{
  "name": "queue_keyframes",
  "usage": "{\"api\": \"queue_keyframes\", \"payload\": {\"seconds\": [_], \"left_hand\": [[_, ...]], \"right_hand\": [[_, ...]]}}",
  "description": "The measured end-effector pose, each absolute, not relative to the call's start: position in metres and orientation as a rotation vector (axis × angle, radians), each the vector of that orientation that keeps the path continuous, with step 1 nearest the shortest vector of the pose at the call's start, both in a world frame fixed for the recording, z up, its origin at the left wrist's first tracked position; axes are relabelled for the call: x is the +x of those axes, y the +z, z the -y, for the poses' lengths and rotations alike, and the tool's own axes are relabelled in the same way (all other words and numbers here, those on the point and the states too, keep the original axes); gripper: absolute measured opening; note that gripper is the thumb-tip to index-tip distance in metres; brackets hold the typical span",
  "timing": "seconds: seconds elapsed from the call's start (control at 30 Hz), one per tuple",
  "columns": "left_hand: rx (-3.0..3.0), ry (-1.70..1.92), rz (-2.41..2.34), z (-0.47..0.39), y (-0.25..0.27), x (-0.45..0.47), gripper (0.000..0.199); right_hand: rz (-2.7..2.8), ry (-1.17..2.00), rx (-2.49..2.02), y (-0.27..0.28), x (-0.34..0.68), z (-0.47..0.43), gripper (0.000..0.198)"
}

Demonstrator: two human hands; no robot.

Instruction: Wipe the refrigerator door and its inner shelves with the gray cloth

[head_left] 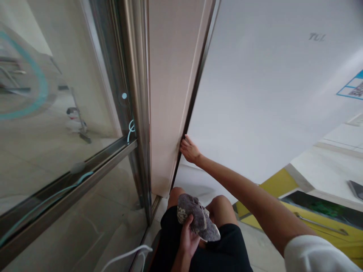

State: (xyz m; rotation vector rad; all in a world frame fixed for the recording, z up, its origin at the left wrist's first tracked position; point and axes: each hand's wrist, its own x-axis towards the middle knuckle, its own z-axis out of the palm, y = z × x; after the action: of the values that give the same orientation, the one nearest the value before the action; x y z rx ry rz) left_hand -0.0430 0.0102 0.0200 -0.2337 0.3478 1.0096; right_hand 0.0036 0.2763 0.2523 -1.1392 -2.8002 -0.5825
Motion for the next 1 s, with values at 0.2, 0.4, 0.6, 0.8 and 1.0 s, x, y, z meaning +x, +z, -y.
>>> {"api": "queue_keyframes", "payload": {"seconds": [0.2,0.4,0.6,0.8,1.0], "left_hand": [[-0.338,1.159,-0.483,-0.013,0.036,-0.042,0.03],[-0.285,1.399,-0.699,-0.018,0.042,-0.047,0.053],[-0.188,1.471,-0.757,-0.019,0.036,-0.057,0.048],[-0.216,1.441,-0.666,-0.024,0.018,-0.055,0.032],[-0.275,1.392,-0.653,-0.028,0.02,-0.057,0.027]], "right_hand": [[2.895,-0.719,-0.938,0.251,0.013,-0.221,0.038],[2.751,-1.125,-0.539,0.247,0.03,-0.16,0.029],[2.677,-1.138,-0.465,0.246,0.05,-0.081,0.026],[2.605,-1.096,-0.491,0.245,0.072,-0.01,0.032],[2.389,-1.09,-0.632,0.202,0.1,0.051,0.025]]}}
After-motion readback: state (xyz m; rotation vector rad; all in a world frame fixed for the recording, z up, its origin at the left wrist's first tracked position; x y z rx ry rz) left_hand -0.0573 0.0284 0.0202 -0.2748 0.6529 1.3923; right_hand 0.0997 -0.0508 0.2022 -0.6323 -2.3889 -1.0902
